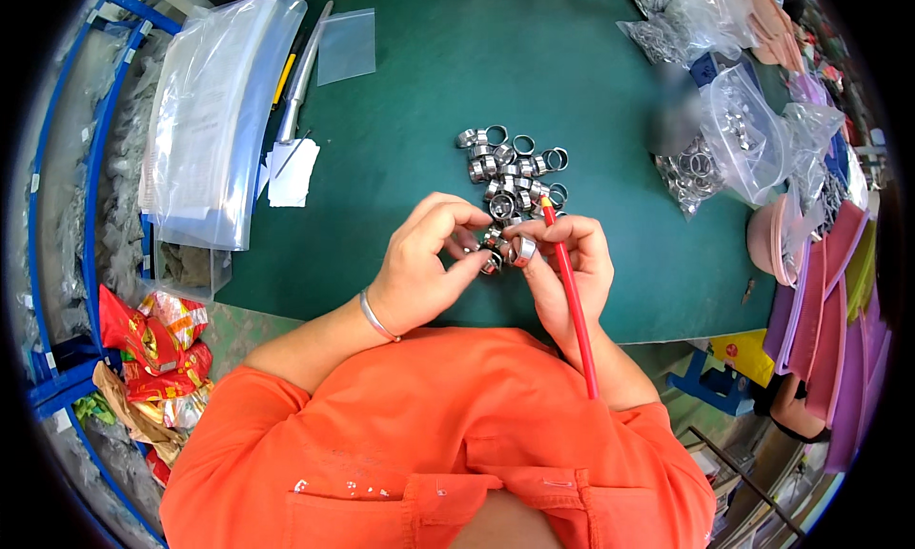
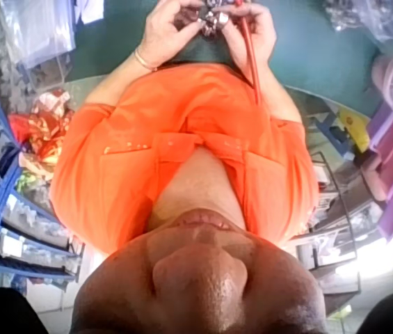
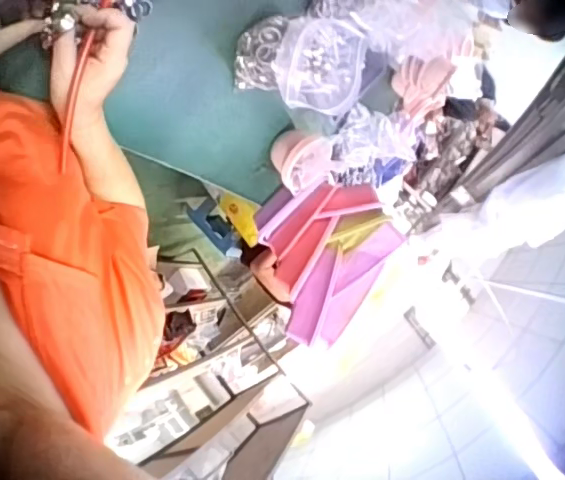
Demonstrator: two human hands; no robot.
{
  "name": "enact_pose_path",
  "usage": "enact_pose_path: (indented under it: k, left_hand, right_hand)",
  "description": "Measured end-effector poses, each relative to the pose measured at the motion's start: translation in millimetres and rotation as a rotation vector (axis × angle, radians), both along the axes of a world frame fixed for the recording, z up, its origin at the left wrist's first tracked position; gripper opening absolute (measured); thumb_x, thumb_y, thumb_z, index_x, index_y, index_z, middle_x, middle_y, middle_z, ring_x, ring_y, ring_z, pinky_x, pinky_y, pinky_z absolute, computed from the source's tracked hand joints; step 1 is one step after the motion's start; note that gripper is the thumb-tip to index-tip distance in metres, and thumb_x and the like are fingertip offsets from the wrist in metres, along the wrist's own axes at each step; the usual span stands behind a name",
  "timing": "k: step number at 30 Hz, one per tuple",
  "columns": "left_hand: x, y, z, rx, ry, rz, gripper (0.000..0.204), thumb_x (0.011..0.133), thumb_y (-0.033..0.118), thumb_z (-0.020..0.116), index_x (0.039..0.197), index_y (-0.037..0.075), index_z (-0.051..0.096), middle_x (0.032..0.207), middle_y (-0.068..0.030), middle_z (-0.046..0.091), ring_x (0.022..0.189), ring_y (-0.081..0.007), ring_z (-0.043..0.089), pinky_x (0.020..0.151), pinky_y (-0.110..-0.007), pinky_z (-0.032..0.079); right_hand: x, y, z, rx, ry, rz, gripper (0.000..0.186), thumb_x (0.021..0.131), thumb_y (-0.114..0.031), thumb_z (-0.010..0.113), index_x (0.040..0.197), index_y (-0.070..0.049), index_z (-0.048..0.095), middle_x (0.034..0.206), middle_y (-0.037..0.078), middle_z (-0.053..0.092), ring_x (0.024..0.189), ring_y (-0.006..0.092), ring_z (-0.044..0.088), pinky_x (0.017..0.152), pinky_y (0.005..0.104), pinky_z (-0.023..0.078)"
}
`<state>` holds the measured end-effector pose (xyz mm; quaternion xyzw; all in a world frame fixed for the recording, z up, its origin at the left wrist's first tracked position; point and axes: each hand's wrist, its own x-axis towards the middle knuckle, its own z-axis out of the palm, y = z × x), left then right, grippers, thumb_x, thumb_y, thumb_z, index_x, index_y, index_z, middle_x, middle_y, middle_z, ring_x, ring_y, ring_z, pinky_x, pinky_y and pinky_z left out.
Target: The person uses a red cleaning tool to wipe the inner surface of several metal rings one at a time, picking them up from a pile and returning them to the table.
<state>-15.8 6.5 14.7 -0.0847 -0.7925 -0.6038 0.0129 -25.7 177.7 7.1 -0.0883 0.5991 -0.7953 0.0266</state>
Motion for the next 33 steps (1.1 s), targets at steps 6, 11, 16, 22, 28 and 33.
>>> enact_pose_path:
  k: [6, 11, 16, 22, 28, 33]
  left_hand:
    - [-4, -14, -18, -0.405, 0.047, -0.07, 0.026, 0.076, 0.002, 0.073, 0.098, 0.003, 0.059, 0.097, -0.0094, 0.053, 0.073, -0.0192, 0.059, 0.061, -0.028, 0.049]
    - [-6, -12, -20, -0.32, -0.019, -0.08, 0.02, 0.079, 0.002, 0.07, 0.094, 0.002, 0.058, 0.088, -0.0084, 0.054, 0.07, -0.0203, 0.059, 0.061, -0.029, 0.05]
    - [-12, -8, -32, -0.173, -0.134, 0.105, 0.015, 0.083, -0.002, 0.065, 0.096, 0.0, 0.057, 0.086, -0.0092, 0.061, 0.072, -0.0152, 0.063, 0.066, -0.026, 0.052]
    - [-10, -11, -25, 0.244, -0.337, 0.092, 0.013, 0.088, -0.001, 0.061, 0.101, -0.004, 0.064, 0.09, -0.0051, 0.064, 0.078, -0.0127, 0.064, 0.067, -0.025, 0.054]
    - [-5, -12, -21, 0.485, -0.353, 0.059, 0.006, 0.083, -0.005, 0.065, 0.088, -0.006, 0.063, 0.119, -0.0183, 0.055, 0.091, -0.0226, 0.065, 0.082, -0.034, 0.055]
    - [-4, -7, -10, 0.757, -0.486, -0.002, 0.022, 0.082, -0.003, 0.068, 0.102, -0.005, 0.059, 0.108, -0.0166, 0.061, 0.098, -0.0278, 0.065, 0.082, -0.034, 0.056]
  right_hand:
    - [-1, 1, 2, -0.069, -0.076, 0.01, 0.026, 0.085, 0.013, 0.056, 0.101, -0.002, 0.041, 0.099, 0.02, 0.064, 0.08, 0.0161, 0.063, 0.072, 0.0289, 0.055]
    - [4, 2, -5, 0.033, 0.1, -0.019, 0.027, 0.083, 0.016, 0.054, 0.101, 0.0, 0.041, 0.101, 0.018, 0.063, 0.078, 0.0133, 0.063, 0.071, 0.0265, 0.055]
    - [-8, 12, 3, 0.32, 0.5, -0.155, 0.031, 0.077, 0.016, 0.059, 0.1, 0.0, 0.045, 0.091, 0.02, 0.065, 0.073, 0.0191, 0.064, 0.066, 0.0282, 0.053]
    - [-102, 87, 53, 0.6, 1.015, -0.851, 0.025, 0.077, 0.014, 0.058, 0.095, -0.001, 0.05, 0.089, 0.019, 0.066, 0.082, 0.0272, 0.066, 0.07, 0.0318, 0.053]
    - [-122, 118, 62, 0.939, 0.844, -0.95, 0.02, 0.08, 0.012, 0.056, 0.096, 0.001, 0.054, 0.091, 0.016, 0.066, 0.087, 0.0267, 0.067, 0.081, 0.0338, 0.052]
    - [-71, 54, 40, 0.547, 0.872, -0.51, 0.02, 0.077, 0.015, 0.057, 0.088, -0.001, 0.055, 0.089, 0.017, 0.066, 0.079, 0.025, 0.065, 0.075, 0.0342, 0.052]
